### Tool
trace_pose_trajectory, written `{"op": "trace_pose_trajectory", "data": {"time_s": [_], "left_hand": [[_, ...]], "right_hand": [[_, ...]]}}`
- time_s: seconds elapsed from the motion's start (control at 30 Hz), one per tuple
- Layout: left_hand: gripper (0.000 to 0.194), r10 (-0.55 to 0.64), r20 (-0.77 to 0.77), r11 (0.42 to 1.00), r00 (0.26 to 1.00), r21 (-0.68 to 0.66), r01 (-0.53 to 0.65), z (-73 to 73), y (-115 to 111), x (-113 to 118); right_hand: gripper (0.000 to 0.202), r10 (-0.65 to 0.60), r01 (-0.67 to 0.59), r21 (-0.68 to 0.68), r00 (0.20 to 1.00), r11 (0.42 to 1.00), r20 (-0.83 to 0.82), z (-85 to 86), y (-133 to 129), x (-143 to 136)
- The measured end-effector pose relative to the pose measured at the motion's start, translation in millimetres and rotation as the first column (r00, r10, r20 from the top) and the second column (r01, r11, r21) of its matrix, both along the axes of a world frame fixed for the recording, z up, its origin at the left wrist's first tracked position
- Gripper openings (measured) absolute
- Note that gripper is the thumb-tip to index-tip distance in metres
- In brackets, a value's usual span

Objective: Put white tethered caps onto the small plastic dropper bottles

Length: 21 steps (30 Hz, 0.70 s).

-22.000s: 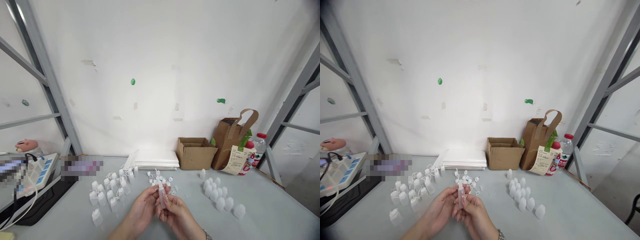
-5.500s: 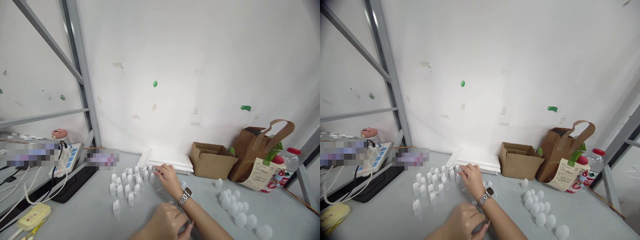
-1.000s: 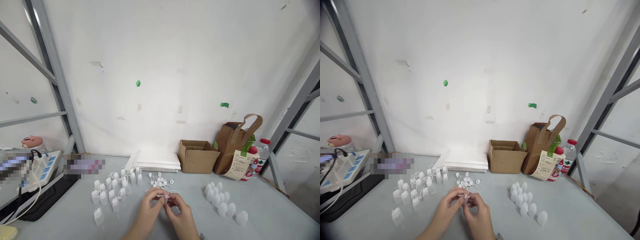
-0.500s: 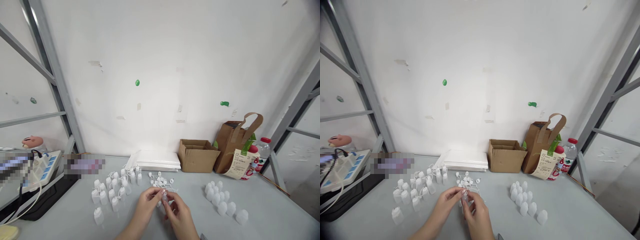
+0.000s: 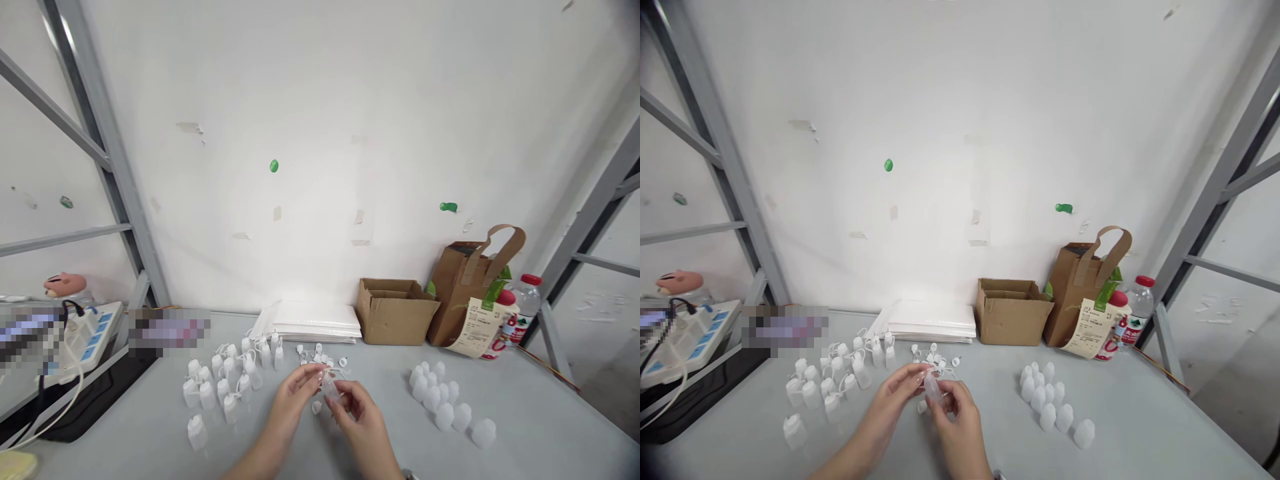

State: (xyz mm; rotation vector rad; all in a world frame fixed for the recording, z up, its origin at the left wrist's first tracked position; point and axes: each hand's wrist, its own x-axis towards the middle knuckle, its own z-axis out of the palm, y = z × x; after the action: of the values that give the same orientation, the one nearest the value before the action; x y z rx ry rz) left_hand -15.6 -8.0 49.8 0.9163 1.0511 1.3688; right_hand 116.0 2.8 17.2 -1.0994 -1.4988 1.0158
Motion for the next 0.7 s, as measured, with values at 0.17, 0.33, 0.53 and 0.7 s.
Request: {"op": "trace_pose_trajectory", "data": {"time_s": [0.17, 0.33, 0.53, 0.7], "left_hand": [[0.025, -0.084, 0.079, 0.996, 0.993, -0.037, 0.087, 3.9, -1.6, -0.2], [0.018, -0.148, 0.078, 0.989, 0.986, -0.015, 0.15, 8.6, -5.0, -1.0], [0.018, -0.244, 0.161, 0.97, 0.956, 0.062, 0.237, 5.5, -4.8, -1.9], [0.016, -0.25, 0.137, 0.968, 0.958, 0.044, 0.247, 8.3, -6.0, -1.8]], "right_hand": [[0.021, 0.02, -0.025, 0.058, 0.997, 0.998, 0.076, 3.3, -4.4, 0.1], [0.017, 0.031, -0.061, 0.153, 0.981, 0.986, 0.193, -1.6, -6.8, 1.1], [0.014, -0.011, -0.067, 0.325, 0.973, 0.943, 0.232, -0.6, -6.3, 2.8], [0.016, -0.052, -0.064, 0.429, 0.966, 0.901, 0.253, 4.0, -7.2, 4.1]]}}
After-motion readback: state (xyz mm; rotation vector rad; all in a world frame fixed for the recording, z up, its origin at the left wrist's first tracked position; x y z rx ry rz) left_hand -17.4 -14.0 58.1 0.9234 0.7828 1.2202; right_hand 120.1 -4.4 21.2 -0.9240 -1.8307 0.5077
